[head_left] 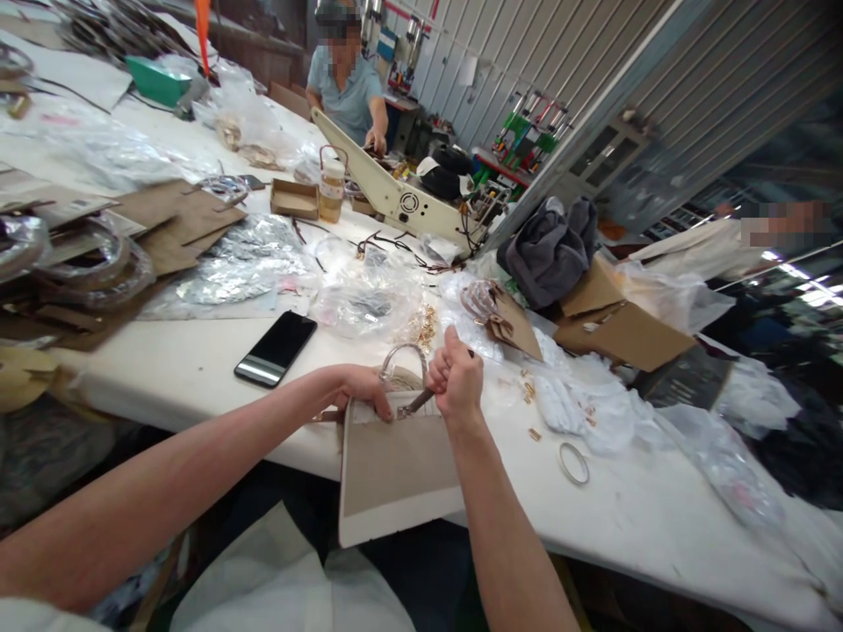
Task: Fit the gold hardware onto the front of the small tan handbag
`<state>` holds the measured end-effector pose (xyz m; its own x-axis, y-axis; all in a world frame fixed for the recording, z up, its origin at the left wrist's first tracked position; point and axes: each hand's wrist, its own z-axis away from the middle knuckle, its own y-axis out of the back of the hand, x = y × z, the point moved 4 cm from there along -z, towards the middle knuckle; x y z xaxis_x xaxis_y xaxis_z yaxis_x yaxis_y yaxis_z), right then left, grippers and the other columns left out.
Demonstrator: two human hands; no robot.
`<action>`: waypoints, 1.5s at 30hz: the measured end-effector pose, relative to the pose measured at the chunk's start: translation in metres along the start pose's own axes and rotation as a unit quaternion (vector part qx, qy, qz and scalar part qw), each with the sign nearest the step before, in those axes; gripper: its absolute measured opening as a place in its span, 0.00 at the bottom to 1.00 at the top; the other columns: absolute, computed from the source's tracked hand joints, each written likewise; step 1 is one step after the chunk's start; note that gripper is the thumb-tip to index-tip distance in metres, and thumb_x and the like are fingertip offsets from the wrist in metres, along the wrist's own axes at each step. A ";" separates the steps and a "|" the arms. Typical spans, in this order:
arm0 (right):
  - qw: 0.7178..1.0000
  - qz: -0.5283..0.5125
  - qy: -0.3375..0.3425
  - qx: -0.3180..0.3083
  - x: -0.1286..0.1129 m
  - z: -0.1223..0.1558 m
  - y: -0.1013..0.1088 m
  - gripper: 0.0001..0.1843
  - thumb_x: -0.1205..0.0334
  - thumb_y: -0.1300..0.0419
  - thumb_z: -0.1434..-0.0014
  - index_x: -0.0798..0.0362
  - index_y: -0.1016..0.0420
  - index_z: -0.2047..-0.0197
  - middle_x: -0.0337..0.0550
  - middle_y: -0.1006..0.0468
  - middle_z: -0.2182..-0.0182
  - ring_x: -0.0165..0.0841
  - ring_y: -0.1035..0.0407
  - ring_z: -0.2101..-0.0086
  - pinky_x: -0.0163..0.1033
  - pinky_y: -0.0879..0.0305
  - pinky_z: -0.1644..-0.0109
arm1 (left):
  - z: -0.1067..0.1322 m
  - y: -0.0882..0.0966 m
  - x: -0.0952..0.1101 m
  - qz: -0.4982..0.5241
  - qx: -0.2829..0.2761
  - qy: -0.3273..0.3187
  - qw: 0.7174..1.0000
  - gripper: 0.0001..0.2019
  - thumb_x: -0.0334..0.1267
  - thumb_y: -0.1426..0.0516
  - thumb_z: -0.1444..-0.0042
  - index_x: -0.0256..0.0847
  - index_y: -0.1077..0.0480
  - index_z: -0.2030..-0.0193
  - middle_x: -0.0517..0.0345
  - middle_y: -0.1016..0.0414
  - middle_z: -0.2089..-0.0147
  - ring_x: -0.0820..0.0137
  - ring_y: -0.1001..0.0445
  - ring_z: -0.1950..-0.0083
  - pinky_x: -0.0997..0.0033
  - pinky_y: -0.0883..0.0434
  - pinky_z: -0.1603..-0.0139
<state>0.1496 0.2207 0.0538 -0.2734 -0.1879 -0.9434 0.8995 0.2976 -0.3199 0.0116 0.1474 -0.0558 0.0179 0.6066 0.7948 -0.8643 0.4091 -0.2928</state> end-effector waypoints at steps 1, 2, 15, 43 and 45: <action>1.000 0.003 0.000 -0.005 0.002 0.000 -0.002 0.39 0.37 0.24 0.40 0.47 0.48 0.78 0.25 0.51 0.85 0.22 0.59 0.86 0.31 0.63 0.87 | 0.000 0.000 0.000 0.005 0.004 0.005 1.000 0.20 0.33 0.30 0.61 0.38 0.18 0.56 0.49 0.14 0.62 0.59 0.18 0.69 0.68 0.21 0.74; 1.000 0.007 0.004 -0.008 0.002 0.001 -0.004 0.39 0.37 0.24 0.40 0.47 0.48 0.79 0.25 0.51 0.85 0.22 0.58 0.86 0.31 0.63 0.87 | 0.001 -0.001 -0.001 0.012 0.007 0.014 1.000 0.20 0.32 0.30 0.61 0.38 0.18 0.56 0.49 0.14 0.62 0.60 0.18 0.69 0.68 0.21 0.74; 0.972 -0.006 0.226 0.063 0.020 0.072 0.019 0.38 0.40 0.34 0.28 0.49 0.49 0.78 0.29 0.52 0.84 0.25 0.57 0.85 0.35 0.57 0.81 | 0.002 -0.001 -0.003 0.033 0.005 0.000 0.999 0.19 0.33 0.28 0.62 0.37 0.19 0.59 0.51 0.15 0.65 0.58 0.18 0.69 0.65 0.20 0.73; 0.995 0.087 -0.055 0.012 0.032 -0.007 -0.032 0.36 0.38 0.25 0.43 0.46 0.46 0.77 0.26 0.47 0.86 0.23 0.55 0.86 0.31 0.63 0.87 | 0.007 -0.001 0.005 0.029 0.045 -0.034 0.998 0.28 0.29 0.27 0.68 0.42 0.22 0.55 0.57 0.15 0.63 0.59 0.16 0.68 0.68 0.19 0.71; 1.000 0.025 0.006 0.000 0.020 0.012 -0.019 0.37 0.37 0.26 0.39 0.47 0.47 0.77 0.25 0.49 0.85 0.23 0.58 0.86 0.31 0.63 0.87 | 0.005 -0.001 0.004 0.027 0.007 -0.002 1.000 0.23 0.30 0.28 0.66 0.39 0.20 0.58 0.53 0.15 0.64 0.60 0.17 0.69 0.68 0.19 0.73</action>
<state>0.1311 0.2001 0.0423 -0.2322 -0.1609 -0.9593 0.9121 0.3066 -0.2722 0.0098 0.1459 -0.0499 -0.0301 0.6251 0.7800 -0.8714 0.3659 -0.3269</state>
